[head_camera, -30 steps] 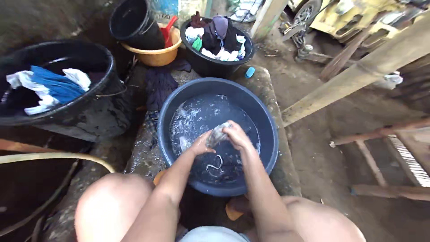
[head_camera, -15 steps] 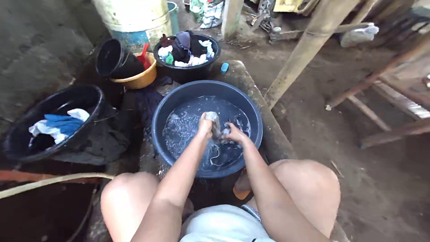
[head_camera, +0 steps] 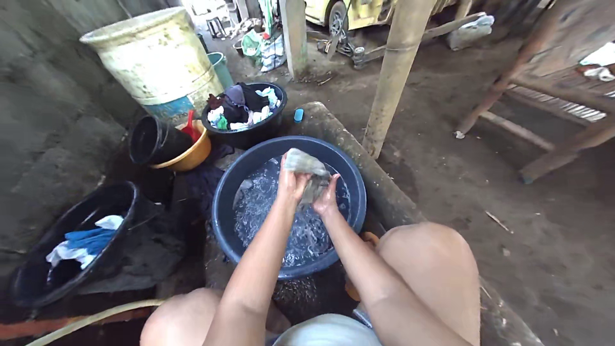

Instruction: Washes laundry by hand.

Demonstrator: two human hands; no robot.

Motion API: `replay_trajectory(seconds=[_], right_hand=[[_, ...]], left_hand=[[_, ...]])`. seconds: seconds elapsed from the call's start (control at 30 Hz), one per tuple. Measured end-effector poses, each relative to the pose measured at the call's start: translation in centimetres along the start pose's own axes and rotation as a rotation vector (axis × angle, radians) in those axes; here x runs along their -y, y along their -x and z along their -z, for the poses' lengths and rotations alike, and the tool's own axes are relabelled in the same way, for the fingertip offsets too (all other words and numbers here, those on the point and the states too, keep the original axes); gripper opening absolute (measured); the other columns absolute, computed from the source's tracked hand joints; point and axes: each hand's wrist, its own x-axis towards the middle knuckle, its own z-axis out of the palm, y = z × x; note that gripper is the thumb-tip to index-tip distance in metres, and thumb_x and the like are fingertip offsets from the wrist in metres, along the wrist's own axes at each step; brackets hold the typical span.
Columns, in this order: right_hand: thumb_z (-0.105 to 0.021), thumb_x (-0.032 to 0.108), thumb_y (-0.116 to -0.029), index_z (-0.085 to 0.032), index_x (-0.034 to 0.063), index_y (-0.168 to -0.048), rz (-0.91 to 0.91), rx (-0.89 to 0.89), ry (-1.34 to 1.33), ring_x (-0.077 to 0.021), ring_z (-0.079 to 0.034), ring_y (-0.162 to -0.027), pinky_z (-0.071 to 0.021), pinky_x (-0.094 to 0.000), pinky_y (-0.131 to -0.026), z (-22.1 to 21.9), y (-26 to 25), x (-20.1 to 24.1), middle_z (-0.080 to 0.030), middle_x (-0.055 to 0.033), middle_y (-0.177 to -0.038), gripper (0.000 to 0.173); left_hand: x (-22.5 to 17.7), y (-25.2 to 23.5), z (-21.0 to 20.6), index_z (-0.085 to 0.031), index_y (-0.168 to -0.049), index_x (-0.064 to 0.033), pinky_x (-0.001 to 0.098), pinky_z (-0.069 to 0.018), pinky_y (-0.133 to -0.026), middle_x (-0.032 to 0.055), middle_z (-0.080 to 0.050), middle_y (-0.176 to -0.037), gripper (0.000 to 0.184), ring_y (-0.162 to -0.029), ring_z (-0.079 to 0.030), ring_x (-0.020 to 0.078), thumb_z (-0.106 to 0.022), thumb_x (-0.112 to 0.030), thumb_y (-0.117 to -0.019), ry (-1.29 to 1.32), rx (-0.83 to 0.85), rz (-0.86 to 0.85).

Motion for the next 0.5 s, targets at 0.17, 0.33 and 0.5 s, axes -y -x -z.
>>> replay_trajectory(seconds=[0.17, 0.33, 0.5], right_hand=[[-0.038, 0.023, -0.1119, -0.048, 0.0001, -0.139, 0.155, -0.026, 0.234, -0.0221, -0.069, -0.108, -0.0591, -0.0389, -0.09, 0.9, -0.8, 2.1, -0.065, -0.0153, -0.13, 0.037], [-0.073, 0.018, -0.0848, -0.033, 0.0069, -0.151, -0.072, 0.422, 0.396, -0.0238, -0.072, -0.097, -0.0612, -0.0404, -0.089, -1.2, 1.3, -0.4, -0.071, -0.0132, -0.112, 0.077], [-0.074, 0.017, -0.0818, -0.057, 0.0081, -0.112, -0.15, 0.583, 0.375, -0.0212, -0.072, -0.096, -0.0603, -0.04, -0.089, -0.1, 1.8, -3.2, -0.073, -0.0066, -0.103, 0.036]], left_hand=[[4.4, 7.2, 8.6, -0.03, -0.156, -0.008, 0.0477, -0.0558, -0.092, 0.0171, -0.054, -0.142, 0.053, -0.12, -0.06, 0.0275, -0.047, -0.008, -0.1055, -0.398, -0.005, 0.35], [5.6, 9.4, 9.9, -0.035, -0.151, -0.0124, 0.0541, -0.0593, -0.079, 0.0226, -0.062, -0.129, 0.079, -0.104, -0.067, 0.0389, -0.013, -0.07, -0.1017, -0.005, -0.101, 0.563], [3.2, 9.6, 10.9, -0.037, -0.153, -0.0187, 0.0626, -0.0513, -0.083, 0.0268, -0.051, -0.14, 0.087, -0.11, -0.059, 0.0449, -0.008, -0.079, -0.0978, -0.237, -0.405, 0.775]])
